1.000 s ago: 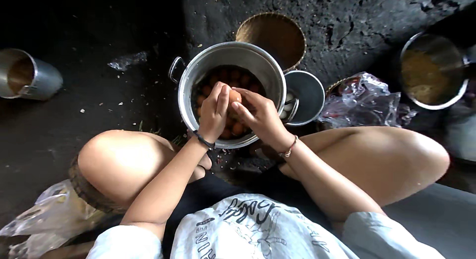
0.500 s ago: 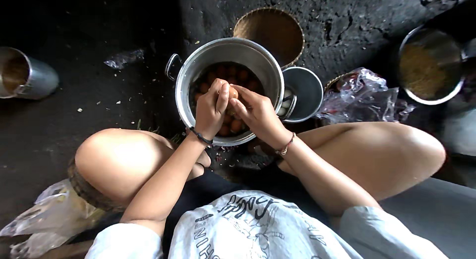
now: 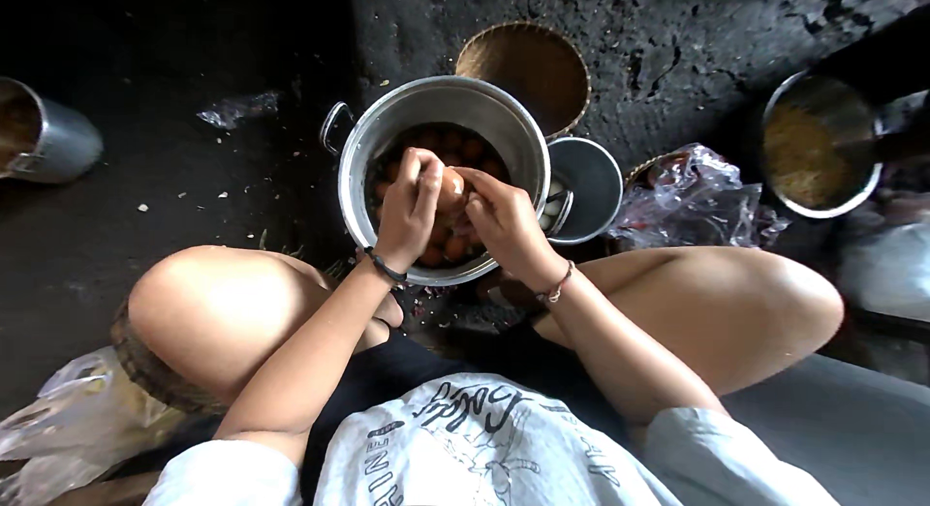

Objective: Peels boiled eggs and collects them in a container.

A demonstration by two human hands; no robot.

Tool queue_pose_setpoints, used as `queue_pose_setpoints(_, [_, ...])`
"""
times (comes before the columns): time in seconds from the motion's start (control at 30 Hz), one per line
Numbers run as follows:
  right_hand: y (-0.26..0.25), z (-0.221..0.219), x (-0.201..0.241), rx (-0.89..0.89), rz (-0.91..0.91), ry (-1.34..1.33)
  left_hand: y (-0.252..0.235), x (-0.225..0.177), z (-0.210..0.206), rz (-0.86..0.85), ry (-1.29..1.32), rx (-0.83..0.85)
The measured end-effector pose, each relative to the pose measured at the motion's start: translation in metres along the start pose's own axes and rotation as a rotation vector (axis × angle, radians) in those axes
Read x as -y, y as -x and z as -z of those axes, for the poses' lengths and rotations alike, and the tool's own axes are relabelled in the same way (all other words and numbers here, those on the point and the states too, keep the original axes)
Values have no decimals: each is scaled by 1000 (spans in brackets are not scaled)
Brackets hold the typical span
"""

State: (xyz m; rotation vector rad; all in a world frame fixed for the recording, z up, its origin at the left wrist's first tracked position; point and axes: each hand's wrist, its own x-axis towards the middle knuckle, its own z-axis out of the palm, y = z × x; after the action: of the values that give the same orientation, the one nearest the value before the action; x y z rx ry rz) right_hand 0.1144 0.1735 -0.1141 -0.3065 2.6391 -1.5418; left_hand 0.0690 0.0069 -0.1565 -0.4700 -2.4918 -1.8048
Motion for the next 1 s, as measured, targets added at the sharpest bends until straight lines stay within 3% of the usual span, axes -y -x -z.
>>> queue_pose_setpoints(0.27, [0,4,-4,55,-15,-162,0,1,-2,36,169,-4])
queue_pose_setpoints(0.67, [1,-5,-1,-17,88,179,1,5,-1,-46,45,26])
queue_pose_setpoints(1.0, [-9,3,-7,49,71,-81,-2,3,2,-48,115,-2])
